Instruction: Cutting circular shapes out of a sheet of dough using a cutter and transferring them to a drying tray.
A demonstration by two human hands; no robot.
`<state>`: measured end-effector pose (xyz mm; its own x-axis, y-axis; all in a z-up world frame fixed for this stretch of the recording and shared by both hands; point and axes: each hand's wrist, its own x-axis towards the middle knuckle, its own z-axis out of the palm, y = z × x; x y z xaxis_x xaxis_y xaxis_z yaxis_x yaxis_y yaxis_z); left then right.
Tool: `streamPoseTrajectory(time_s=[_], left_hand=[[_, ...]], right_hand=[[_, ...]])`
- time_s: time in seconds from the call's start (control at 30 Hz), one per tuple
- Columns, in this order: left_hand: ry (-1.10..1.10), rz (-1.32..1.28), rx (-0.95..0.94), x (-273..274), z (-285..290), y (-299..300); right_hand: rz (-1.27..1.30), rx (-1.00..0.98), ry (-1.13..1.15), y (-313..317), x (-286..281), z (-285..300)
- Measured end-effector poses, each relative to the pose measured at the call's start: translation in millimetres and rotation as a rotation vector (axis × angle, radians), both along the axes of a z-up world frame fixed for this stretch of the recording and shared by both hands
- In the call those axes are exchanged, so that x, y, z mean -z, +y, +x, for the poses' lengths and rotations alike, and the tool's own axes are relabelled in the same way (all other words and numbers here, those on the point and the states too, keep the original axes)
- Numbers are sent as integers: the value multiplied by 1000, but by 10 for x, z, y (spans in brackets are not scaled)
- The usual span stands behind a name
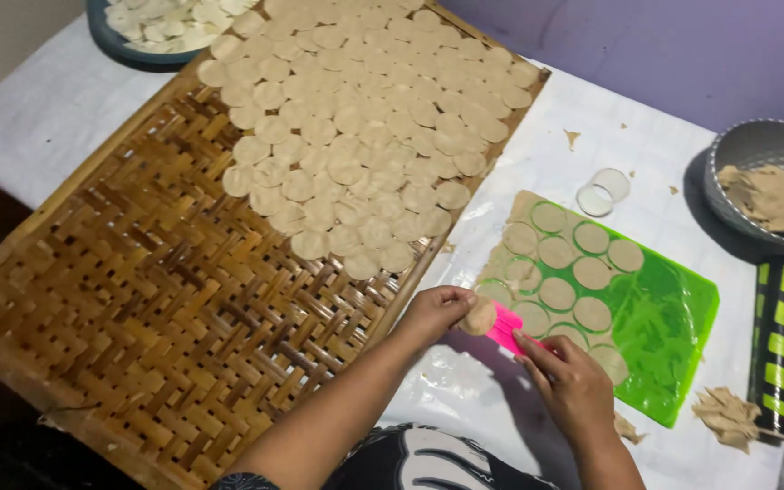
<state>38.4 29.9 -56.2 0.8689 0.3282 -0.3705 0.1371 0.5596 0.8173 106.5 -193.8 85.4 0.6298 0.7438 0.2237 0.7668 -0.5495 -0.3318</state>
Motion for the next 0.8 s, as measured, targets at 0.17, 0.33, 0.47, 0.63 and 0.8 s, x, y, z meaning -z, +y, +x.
streamPoseTrajectory(time_s=[0.17, 0.33, 0.47, 0.63, 0.8], left_hand=[[-24, 390, -176, -15, -107, 54], [-51, 337, -407, -190, -321, 765], [325, 482, -651, -1286, -876, 1566], [373, 912, -956, -951, -1323, 2854], [277, 1009, -862, -123, -1337, 3995]], right_hand=[[-166, 73, -32, 241, -37, -128], [-217, 165, 147, 192, 204, 3], [-241, 208, 210, -138, 744, 312], [-103, 114, 265, -882, 2050, 975], [108, -41, 268, -1051, 2338, 1068]])
